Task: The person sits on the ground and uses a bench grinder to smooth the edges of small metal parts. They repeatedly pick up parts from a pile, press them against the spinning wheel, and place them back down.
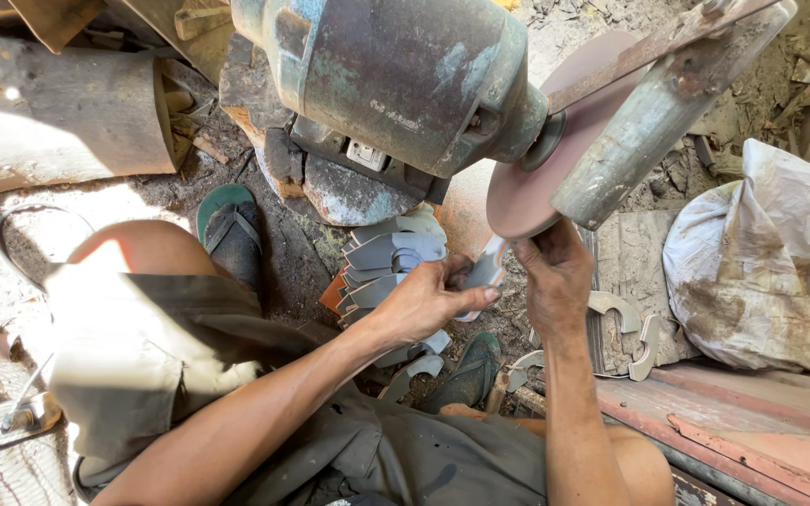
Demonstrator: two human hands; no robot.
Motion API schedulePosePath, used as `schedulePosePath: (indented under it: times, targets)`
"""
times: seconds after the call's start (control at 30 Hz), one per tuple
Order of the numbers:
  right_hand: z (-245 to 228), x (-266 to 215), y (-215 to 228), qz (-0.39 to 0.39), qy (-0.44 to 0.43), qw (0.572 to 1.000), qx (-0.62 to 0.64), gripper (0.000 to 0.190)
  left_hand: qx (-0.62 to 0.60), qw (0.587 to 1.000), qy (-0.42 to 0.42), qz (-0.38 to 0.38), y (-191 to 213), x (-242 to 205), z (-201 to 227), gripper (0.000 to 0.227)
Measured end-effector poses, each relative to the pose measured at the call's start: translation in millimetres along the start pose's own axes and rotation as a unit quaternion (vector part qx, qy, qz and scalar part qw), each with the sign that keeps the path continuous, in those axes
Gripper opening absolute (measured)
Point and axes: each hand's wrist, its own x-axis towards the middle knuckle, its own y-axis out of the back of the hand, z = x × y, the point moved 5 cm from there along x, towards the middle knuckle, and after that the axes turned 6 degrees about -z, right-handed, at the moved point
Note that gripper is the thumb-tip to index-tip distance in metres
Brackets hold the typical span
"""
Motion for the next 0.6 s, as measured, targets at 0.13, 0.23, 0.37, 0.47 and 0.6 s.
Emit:
schedulePosePath:
  times: [0.13,0.23,0.37,0.47,0.6]
  targets:
    - [19,-13,-7,-0.008,-0.031,0.999,-0.013,0.048,-0.021,0.998,0.056,0.018,0,-15,-19,0.085]
    - [30,-27,-15,-0.015,-0.061,0.998,-0.026,0.048,-0.048,0.997,0.06,0.015,1,-31,-27,0.086]
    - [38,-42,-18,-0.005,-0.123,0.99,-0.061,0.048,-0.003,0.99,0.138,0.032,1,-45,-39,0.085]
    - [27,-32,-13,0.004,-0.122,0.991,-0.052,0.049,-0.032,0.993,0.107,0.037,-2,-34,-31,0.08]
    - [1,-9,-7,0.007,-0.049,0.999,-0.011,0.057,-0.064,0.995,0.072,0.034,-7,-11,-12,0.069]
